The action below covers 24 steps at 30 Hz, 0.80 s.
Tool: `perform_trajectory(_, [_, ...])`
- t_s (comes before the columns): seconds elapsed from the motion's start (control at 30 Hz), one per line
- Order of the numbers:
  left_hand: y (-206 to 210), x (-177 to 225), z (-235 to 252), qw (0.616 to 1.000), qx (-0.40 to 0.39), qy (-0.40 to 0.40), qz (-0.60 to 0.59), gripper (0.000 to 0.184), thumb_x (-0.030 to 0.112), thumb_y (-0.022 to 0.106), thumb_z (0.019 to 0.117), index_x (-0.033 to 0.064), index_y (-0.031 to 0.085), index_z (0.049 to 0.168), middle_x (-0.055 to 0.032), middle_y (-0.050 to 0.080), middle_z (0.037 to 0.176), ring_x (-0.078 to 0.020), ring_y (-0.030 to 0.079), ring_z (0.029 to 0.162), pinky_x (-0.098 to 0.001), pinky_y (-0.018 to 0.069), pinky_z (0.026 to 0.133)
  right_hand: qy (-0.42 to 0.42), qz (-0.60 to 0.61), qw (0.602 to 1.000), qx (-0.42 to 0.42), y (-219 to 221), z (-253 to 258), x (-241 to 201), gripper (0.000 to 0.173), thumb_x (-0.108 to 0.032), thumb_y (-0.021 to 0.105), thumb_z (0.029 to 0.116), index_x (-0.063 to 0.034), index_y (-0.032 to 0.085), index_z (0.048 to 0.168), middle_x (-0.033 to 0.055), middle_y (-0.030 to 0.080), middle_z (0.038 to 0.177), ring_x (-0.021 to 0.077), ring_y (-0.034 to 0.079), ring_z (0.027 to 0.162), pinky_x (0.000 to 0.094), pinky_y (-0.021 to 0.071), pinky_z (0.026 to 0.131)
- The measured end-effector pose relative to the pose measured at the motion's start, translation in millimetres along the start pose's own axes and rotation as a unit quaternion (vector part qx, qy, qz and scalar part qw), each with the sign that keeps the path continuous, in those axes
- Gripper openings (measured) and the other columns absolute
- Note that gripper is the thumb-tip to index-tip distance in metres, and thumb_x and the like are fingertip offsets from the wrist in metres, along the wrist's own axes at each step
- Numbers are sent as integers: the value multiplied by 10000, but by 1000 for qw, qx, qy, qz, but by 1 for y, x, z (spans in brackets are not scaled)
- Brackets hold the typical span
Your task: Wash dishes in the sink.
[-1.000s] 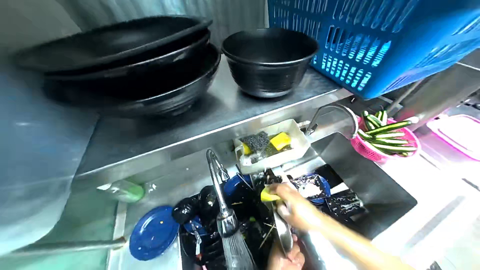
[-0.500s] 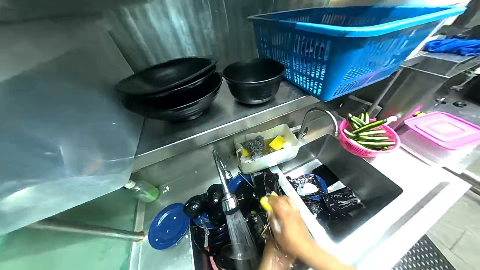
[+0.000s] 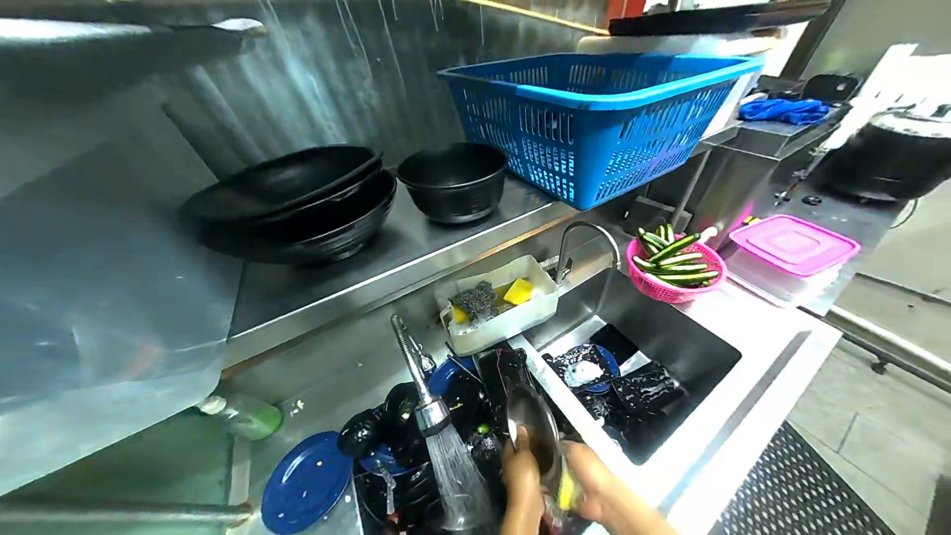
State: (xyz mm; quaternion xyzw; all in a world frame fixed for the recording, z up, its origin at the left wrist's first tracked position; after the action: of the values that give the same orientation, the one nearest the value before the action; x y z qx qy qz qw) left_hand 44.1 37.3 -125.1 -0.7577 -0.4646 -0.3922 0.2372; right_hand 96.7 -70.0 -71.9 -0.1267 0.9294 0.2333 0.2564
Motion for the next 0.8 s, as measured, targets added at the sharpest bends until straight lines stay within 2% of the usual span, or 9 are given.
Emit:
perform_trajectory(0.13, [-19,28,7,989,136,45,-29,396,238,473,1099,-3,523,1409,-244,601,1327,-353,599,1203,-554,491,1005,-203,-140,966,78,-16,-37,-74,259,-171,473,1071,-6,645,1172,135,708,975,224,701,844,422,603,752])
perform_trajectory(0.23, [-2,44,-7,988,82,89,-101,472,144,449,1094,101,361,1556,-215,508,1466,-345,572,1272,-559,518,1002,-369,-326,856,155,-14,-53,-132,298,-237,532,1033,-90,678,1247,82,706,1103,175,687,953,420,581,845])
perform_trajectory(0.33, [19,50,-33,985,5,95,-144,529,120,424,1093,207,290,1597,-187,452,1522,-358,579,1258,-593,562,904,-518,-408,727,191,8,-59,-155,292,-210,580,997,-45,690,1210,126,660,1232,210,632,1164,394,542,1011])
perform_trajectory(0.4, [30,55,-54,981,-69,77,-165,513,211,405,1114,282,280,1607,-156,473,1522,-350,607,1226,-587,582,850,-515,-477,694,158,32,-46,-146,313,-254,599,987,-49,694,1203,153,638,1286,267,591,1253,429,503,1078])
perform_trajectory(0.47, [37,57,-68,968,-143,66,-197,497,377,327,1125,295,281,1613,-133,510,1495,-321,615,1221,-555,581,874,-432,-554,707,79,51,-27,-118,380,-277,626,975,-46,661,1274,190,610,1341,321,567,1289,474,465,1117])
perform_trajectory(0.5, [35,56,-69,963,-167,58,-205,537,477,261,1114,248,315,1597,-122,537,1463,-287,603,1232,-526,560,932,-391,-586,710,25,61,-24,-103,399,-264,630,975,-37,641,1302,196,606,1354,327,565,1298,480,450,1132])
perform_trajectory(0.6, [12,48,-55,964,-181,-8,-193,806,703,133,1028,108,504,1423,-160,668,1205,-288,666,1058,-512,576,858,-322,-655,663,-168,78,-34,-63,323,-119,632,961,-6,665,1262,190,623,1361,326,564,1311,502,424,1150])
perform_trajectory(0.7, [1,46,-52,962,-224,-23,-158,646,619,226,1069,228,352,1568,-194,641,1294,-370,671,1090,-587,587,819,-386,-665,603,-213,79,-41,-61,253,-90,613,976,-28,717,1198,152,655,1341,299,577,1308,475,428,1153])
perform_trajectory(0.8, [8,56,-61,962,-214,-2,-168,527,359,379,1120,312,220,1620,-227,614,1336,-429,682,1076,-628,604,738,-476,-714,511,-59,77,-26,-97,245,-84,540,992,-62,711,1166,130,654,1295,309,569,1293,480,462,1113])
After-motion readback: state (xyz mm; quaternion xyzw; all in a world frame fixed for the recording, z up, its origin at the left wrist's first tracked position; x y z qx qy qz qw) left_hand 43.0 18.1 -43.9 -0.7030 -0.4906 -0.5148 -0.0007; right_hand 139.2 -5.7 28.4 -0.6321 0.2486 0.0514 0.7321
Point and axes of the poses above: each hand's wrist, its own z-axis towards the middle knuckle, its own y-axis out of the palm, x = y × z, the point moved 9 cm from there along z, towards the middle knuckle
